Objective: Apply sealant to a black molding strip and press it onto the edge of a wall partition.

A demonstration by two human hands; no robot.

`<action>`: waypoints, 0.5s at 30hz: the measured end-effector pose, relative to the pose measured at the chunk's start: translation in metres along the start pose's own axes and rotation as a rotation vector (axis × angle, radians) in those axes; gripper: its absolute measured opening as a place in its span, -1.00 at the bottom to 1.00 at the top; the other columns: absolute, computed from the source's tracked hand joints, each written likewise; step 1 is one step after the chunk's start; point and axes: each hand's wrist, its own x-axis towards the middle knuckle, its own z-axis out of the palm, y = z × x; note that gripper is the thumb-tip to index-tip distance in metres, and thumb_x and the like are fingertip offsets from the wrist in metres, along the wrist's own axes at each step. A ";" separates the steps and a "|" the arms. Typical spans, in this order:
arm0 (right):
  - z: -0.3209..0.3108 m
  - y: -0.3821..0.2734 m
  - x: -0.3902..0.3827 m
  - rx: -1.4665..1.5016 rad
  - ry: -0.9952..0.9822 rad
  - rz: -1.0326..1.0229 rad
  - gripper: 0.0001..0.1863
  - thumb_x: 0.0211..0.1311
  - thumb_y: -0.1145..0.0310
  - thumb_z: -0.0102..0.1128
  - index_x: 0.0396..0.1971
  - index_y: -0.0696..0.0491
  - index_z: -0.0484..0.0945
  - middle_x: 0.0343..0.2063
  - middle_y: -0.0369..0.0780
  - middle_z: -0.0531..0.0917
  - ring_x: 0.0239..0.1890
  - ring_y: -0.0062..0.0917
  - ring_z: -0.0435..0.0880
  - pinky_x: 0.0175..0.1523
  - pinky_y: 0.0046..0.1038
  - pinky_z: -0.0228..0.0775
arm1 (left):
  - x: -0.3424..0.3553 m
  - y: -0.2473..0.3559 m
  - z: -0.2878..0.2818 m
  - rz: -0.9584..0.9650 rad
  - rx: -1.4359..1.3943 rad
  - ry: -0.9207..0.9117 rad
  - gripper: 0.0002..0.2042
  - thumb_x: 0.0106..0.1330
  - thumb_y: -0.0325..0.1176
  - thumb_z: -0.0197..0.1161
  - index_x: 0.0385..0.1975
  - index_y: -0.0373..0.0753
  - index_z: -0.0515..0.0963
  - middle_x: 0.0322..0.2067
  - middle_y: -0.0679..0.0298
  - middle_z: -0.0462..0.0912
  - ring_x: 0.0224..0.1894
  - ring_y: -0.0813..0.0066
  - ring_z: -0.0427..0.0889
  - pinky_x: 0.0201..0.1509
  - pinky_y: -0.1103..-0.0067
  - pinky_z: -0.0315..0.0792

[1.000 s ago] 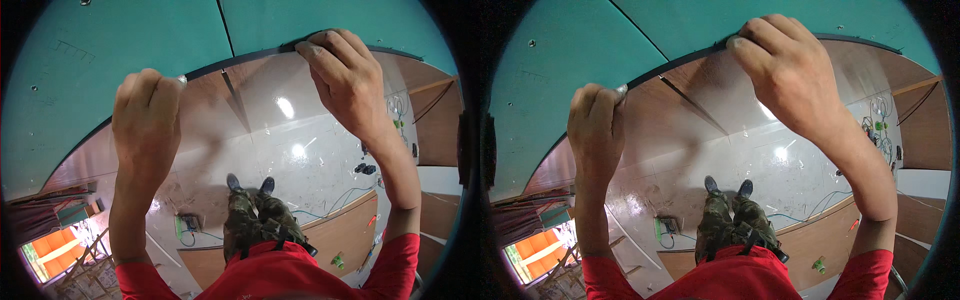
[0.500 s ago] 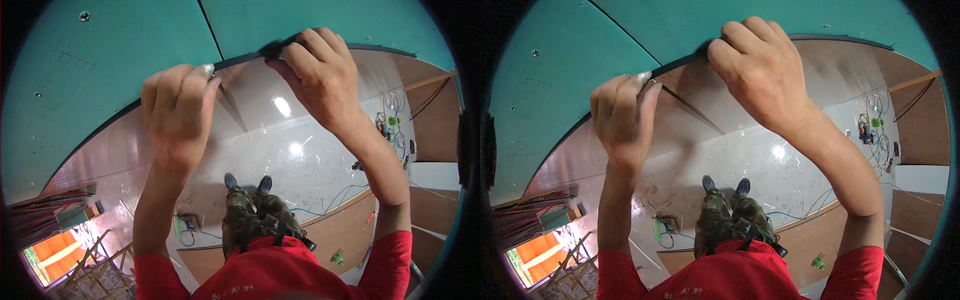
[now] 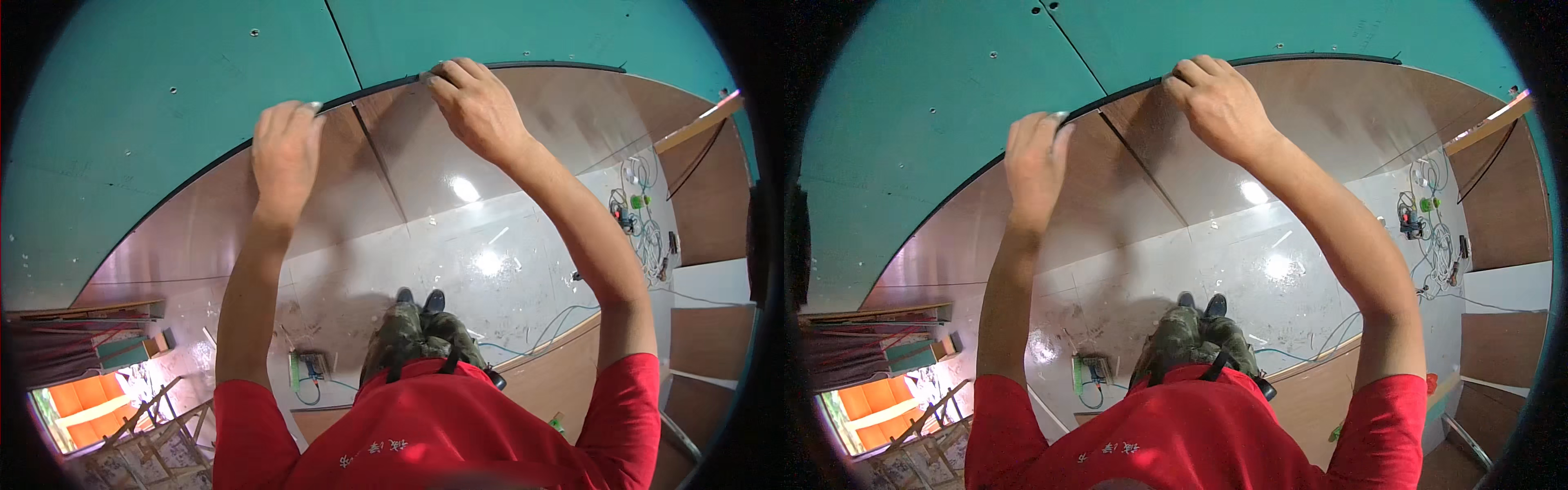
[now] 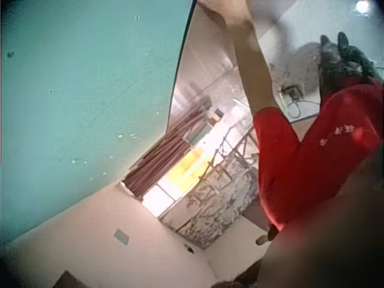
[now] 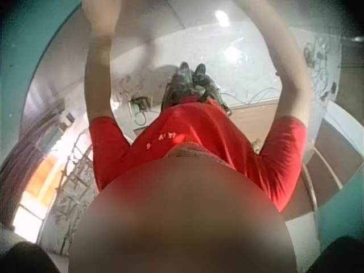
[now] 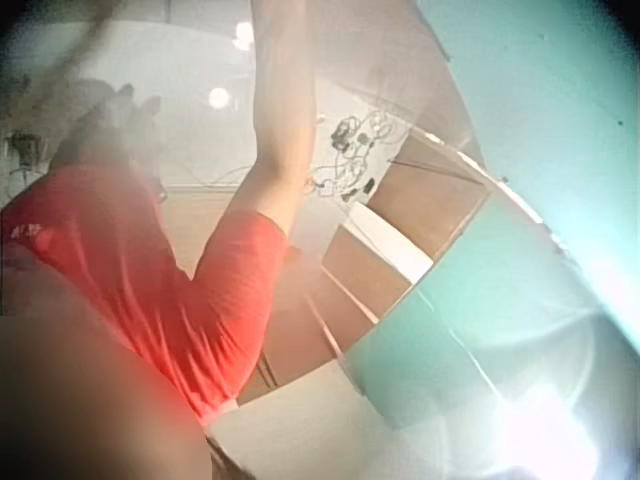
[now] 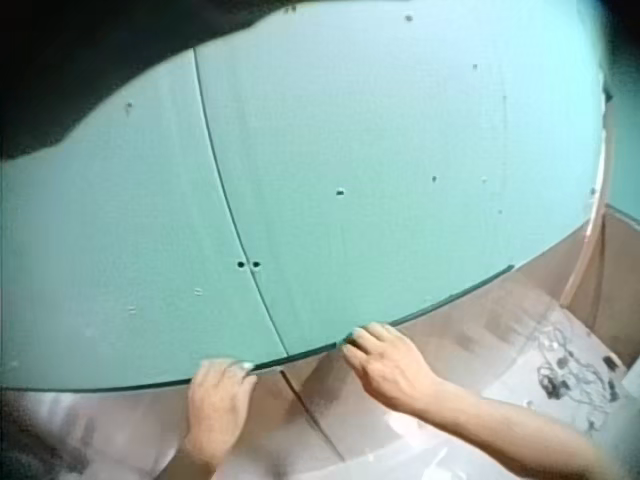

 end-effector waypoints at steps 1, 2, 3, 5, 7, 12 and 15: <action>0.001 -0.002 -0.002 0.020 0.053 0.014 -0.80 0.04 0.52 0.16 -0.27 0.09 0.59 -0.25 -0.23 0.58 -0.14 -0.37 0.56 -0.04 -0.37 0.44 | -0.003 -0.005 -0.007 -0.034 -0.005 -0.043 -0.82 0.16 -0.43 0.38 -0.25 -0.23 0.61 -0.25 0.25 0.60 -0.19 0.19 0.54 -0.11 0.34 0.45; 0.001 -0.003 -0.003 0.041 0.105 0.029 -0.75 0.07 0.53 0.16 -0.20 0.10 0.61 -0.18 -0.23 0.60 -0.10 -0.37 0.57 -0.01 -0.38 0.45 | -0.005 -0.007 -0.009 -0.032 -0.007 -0.040 -0.82 0.16 -0.43 0.38 -0.25 -0.23 0.61 -0.25 0.25 0.60 -0.19 0.19 0.54 -0.11 0.34 0.45; 0.000 -0.005 -0.005 0.029 0.075 0.051 -0.71 0.11 0.51 0.18 -0.12 0.10 0.61 -0.12 -0.23 0.63 -0.05 -0.37 0.58 0.05 -0.39 0.45 | -0.007 -0.010 -0.009 -0.046 -0.018 -0.071 -0.83 0.16 -0.44 0.38 -0.26 -0.23 0.61 -0.25 0.25 0.60 -0.19 0.18 0.53 -0.10 0.35 0.44; -0.001 -0.008 -0.002 0.014 0.083 0.059 -0.72 0.10 0.51 0.19 -0.13 0.10 0.61 -0.14 -0.23 0.63 -0.06 -0.37 0.59 0.04 -0.38 0.45 | -0.007 -0.010 -0.010 -0.066 -0.035 -0.104 -0.84 0.16 -0.45 0.38 -0.27 -0.22 0.61 -0.26 0.25 0.60 -0.19 0.18 0.53 -0.10 0.35 0.44; -0.001 -0.010 0.001 -0.005 0.083 0.069 -0.72 0.10 0.51 0.20 -0.14 0.09 0.61 -0.17 -0.23 0.64 -0.08 -0.37 0.59 0.04 -0.36 0.45 | -0.006 -0.007 -0.009 -0.092 -0.031 -0.101 -0.85 0.16 -0.45 0.38 -0.29 -0.22 0.60 -0.27 0.25 0.60 -0.19 0.18 0.53 -0.10 0.35 0.43; -0.008 -0.011 -0.004 -0.010 0.177 0.142 -0.67 0.13 0.45 0.27 -0.06 0.00 0.59 -0.15 -0.26 0.64 -0.07 -0.37 0.58 0.05 -0.33 0.39 | -0.007 -0.007 -0.005 -0.104 -0.059 -0.015 -0.84 0.15 -0.45 0.39 -0.28 -0.20 0.60 -0.26 0.24 0.61 -0.16 0.17 0.54 -0.07 0.35 0.42; -0.021 0.006 -0.038 -0.073 0.197 0.269 -0.60 0.11 0.44 0.30 0.01 -0.03 0.57 -0.11 -0.27 0.64 -0.04 -0.37 0.57 0.05 -0.32 0.37 | -0.004 -0.003 -0.012 -0.115 -0.068 -0.029 -0.86 0.17 -0.46 0.38 -0.29 -0.20 0.60 -0.25 0.23 0.61 -0.16 0.17 0.54 -0.07 0.36 0.43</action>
